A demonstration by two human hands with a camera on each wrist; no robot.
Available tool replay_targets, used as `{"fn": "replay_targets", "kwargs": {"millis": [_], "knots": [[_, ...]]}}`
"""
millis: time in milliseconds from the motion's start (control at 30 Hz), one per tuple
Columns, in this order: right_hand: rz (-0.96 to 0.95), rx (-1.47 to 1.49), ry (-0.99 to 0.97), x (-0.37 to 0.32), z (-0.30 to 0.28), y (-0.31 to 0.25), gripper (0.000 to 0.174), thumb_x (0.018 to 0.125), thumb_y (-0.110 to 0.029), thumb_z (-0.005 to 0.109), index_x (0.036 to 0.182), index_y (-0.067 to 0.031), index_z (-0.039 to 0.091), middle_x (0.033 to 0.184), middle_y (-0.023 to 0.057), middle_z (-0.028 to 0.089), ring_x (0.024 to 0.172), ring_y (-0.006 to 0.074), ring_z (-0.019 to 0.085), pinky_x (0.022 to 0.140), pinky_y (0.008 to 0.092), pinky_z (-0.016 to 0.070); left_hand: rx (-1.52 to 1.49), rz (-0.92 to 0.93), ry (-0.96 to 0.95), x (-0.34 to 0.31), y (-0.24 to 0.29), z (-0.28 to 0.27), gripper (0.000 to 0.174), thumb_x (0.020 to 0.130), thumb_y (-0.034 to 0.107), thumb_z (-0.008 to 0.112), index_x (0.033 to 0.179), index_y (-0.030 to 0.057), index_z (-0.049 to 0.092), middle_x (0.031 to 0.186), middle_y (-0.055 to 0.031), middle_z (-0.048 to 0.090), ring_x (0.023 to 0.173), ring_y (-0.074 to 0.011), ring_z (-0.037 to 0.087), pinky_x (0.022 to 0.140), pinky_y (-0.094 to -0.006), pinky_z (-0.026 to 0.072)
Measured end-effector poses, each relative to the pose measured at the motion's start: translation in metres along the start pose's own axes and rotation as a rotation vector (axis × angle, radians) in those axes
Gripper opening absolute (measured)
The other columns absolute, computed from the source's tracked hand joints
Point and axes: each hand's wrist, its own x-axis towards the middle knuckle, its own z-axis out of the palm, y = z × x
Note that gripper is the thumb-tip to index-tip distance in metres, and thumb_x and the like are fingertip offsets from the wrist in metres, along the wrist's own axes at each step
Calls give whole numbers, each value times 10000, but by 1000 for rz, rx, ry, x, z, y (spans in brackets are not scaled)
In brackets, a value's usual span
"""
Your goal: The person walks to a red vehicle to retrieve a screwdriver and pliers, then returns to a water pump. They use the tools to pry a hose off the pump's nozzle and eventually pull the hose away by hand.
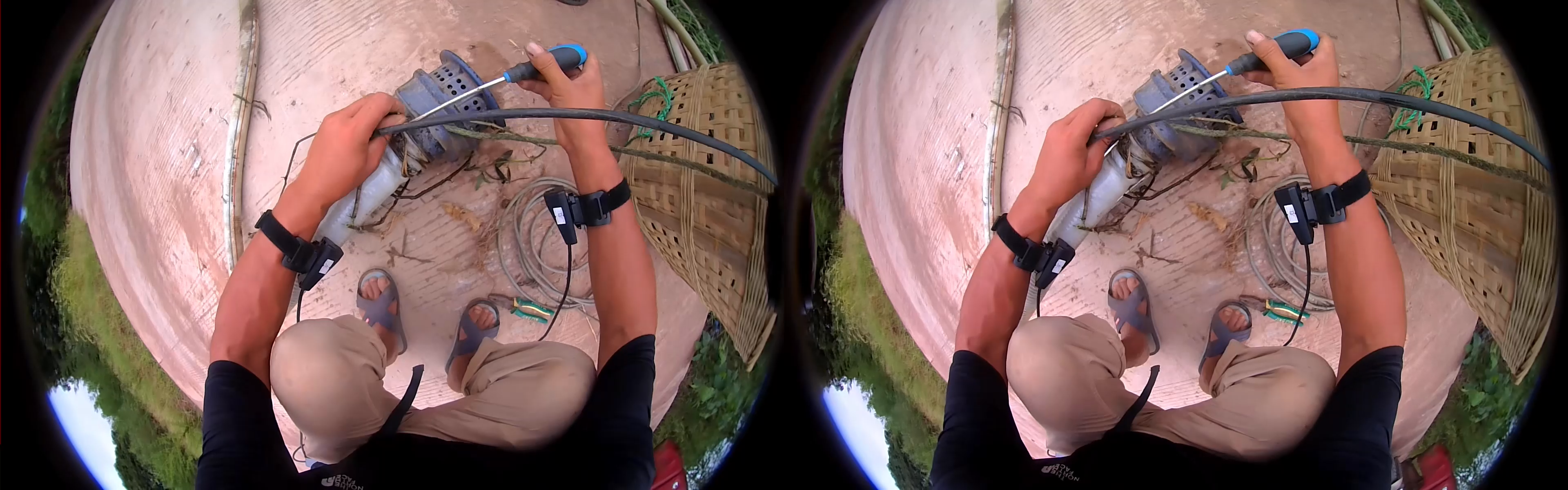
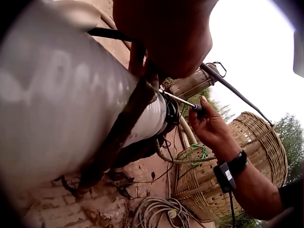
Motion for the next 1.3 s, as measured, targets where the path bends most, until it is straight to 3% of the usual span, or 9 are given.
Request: {"fn": "replay_targets", "kwargs": {"millis": [67,200,400,600,800,900,1033,1133,1300], "knots": [[6,-35,-7,20,7,5,481,852,-188,825,1060,14,441,944,148,611,808,247,721,662,335,656,-2,-86,22,4,-3,0,206,856,-48,662,1046,22,623,920,-158,679,850,-307,689,758,-356,546],[-9,-21,-300,63,22,26,429,885,-207,800,1126,-36,489,962,96,640,833,206,714,669,332,621,-49,-98,10,3,4,0,179,851,-45,665,1014,18,627,881,-153,674,802,-288,674,740,-340,535],[316,154,-71,28,-4,62,459,891,-229,788,1121,-32,443,964,153,651,831,240,710,691,337,632,-37,-63,-9,5,8,11,103,901,62,676,964,15,608,846,-172,642,767,-351,630,691,-390,505],[117,256,105,9,-46,13,303,957,-170,697,1095,-16,476,929,143,666,782,242,716,678,345,626,46,-141,49,12,-3,9,123,946,120,663,969,8,617,846,-187,644,730,-350,621,671,-392,497],[129,155,94,-44,-52,-10,207,987,-151,653,1069,-11,524,873,132,678,746,225,708,645,346,616,8,-161,25,-2,7,18,135,958,114,673,1036,10,636,886,-129,670,790,-220,675,710,-332,525],[58,104,12,-49,-38,-18,202,991,-139,649,1055,-3,515,906,126,668,770,219,708,635,346,626,-189,-301,-65,-14,5,7,271,972,68,648,1228,-3,594,1114,-84,680,944,-160,664,850,-309,541],[81,162,58,-56,-36,2,224,990,-135,646,1084,-1,493,951,133,671,799,228,712,664,362,638,-247,-406,-50,-37,13,-8,329,989,35,598,1315,3,557,1160,-111,667,1082,-155,641,932,-315,525],[185,186,95,-77,-45,9,228,998,-148,640,1129,2,529,970,135,697,827,227,717,739,354,623,-329,-576,-23,-45,19,-16,311,987,39,605,1292,-12,569,1139,-122,676,1086,-161,648,938,-314,519],[296,223,198,-111,-63,11,181,1011,-124,614,1142,-44,518,1106,152,671,959,247,707,829,387,623,-184,-595,-17,-71,1,-9,280,988,55,616,1257,-20,591,1099,-122,695,1037,-162,662,911,-299,517]]}}
